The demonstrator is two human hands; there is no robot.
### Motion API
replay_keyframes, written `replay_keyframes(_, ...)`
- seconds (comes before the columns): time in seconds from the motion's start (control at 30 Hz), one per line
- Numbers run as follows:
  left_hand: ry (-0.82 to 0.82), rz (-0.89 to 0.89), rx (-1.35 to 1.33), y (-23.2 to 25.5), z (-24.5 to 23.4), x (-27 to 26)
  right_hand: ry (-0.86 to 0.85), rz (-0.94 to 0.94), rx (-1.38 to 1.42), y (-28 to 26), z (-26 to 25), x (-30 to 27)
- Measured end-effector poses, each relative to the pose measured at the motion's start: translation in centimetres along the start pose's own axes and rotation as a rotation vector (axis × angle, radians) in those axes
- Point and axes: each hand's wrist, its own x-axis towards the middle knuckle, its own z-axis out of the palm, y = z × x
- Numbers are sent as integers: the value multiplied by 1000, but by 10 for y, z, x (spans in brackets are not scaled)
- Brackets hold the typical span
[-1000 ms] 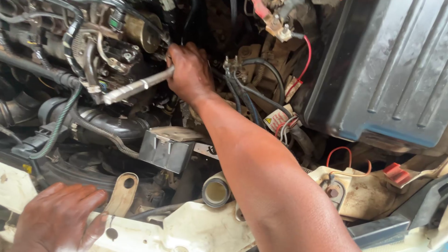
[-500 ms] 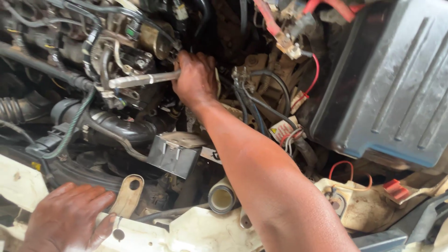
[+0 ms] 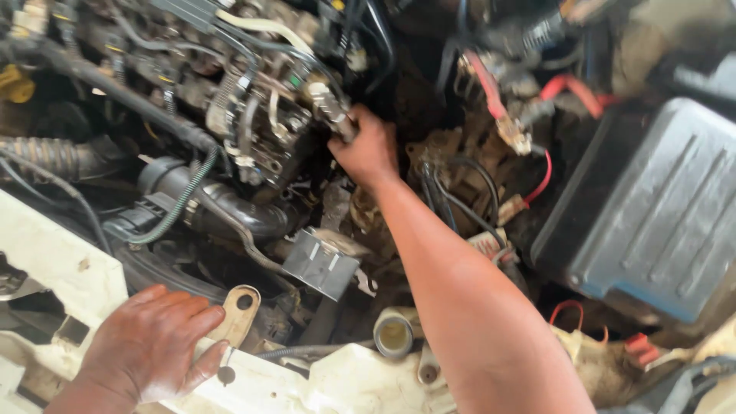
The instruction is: The recorder is working on an automobile engine, specifically manipulating fuel lines and connectors near the cylinder head.
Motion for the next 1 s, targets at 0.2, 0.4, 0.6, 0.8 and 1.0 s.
replay_keyframes(0.2,-118,-25,-22,3,-13,7,-33,54,-12,-4,-9,6)
replay_keyframes(0.4,-66,18,-140,-6,-6,6,-45,134,-27,3,0,19)
replay_keyframes(0.6,-254,-4,-136,1,-28,12,-102,122,-75,-13,-6,12)
replay_keyframes(0.8,-478,-47,-25,6,-35,19,-2,-260,-275,-21,-7,3)
replay_keyframes(1.0,-377,-38,-43,7,-34,19,92,-290,-222,-10,-2,-4)
